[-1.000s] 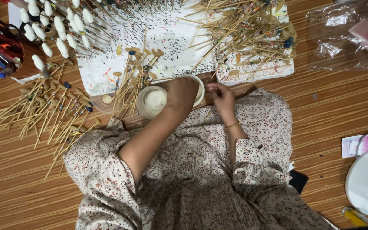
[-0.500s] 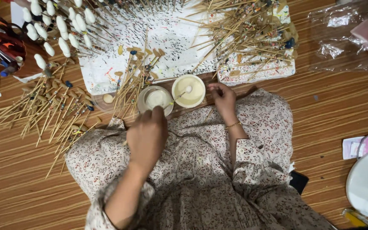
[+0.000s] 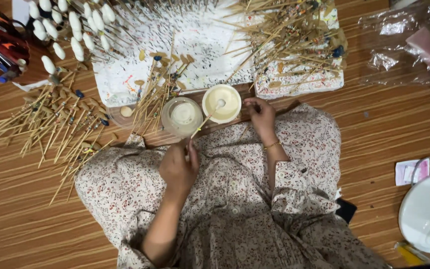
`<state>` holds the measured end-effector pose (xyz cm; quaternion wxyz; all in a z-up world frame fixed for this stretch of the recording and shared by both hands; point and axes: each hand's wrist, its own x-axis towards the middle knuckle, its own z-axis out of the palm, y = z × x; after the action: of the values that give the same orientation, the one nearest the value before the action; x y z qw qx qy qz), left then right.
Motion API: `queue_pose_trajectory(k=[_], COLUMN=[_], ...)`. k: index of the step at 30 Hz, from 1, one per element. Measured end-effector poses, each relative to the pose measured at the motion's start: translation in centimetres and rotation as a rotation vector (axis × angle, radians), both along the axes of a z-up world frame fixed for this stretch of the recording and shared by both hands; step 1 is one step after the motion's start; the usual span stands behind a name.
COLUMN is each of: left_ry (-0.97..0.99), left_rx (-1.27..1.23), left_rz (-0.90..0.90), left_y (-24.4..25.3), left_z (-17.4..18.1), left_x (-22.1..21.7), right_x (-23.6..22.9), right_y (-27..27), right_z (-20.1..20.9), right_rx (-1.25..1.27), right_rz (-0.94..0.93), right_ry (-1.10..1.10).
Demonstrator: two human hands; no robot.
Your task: Assembling fishing floats by dipping wooden sticks into a white liquid and attaching foam components.
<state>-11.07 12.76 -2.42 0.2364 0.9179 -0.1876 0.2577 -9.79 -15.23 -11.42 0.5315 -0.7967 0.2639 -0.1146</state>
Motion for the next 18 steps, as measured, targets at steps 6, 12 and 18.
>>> queue_pose_trajectory(k=[6, 12, 18], left_ry=[0.035, -0.005, 0.06], left_rx=[0.138, -0.115, 0.176], left_rz=[-0.039, -0.056, -0.031], left_y=[-1.5, -0.1, -1.7], left_z=[2.6, 1.7, 3.5], left_x=[1.3, -0.1, 1.5], right_x=[0.0, -0.1, 0.2], right_y=[0.2, 0.1, 0.3], right_z=[1.2, 0.9, 1.3], right_rx=[-0.013, 0.014, 0.074], right_rz=[0.026, -0.015, -0.014], right_ry=[0.012, 0.003, -0.027])
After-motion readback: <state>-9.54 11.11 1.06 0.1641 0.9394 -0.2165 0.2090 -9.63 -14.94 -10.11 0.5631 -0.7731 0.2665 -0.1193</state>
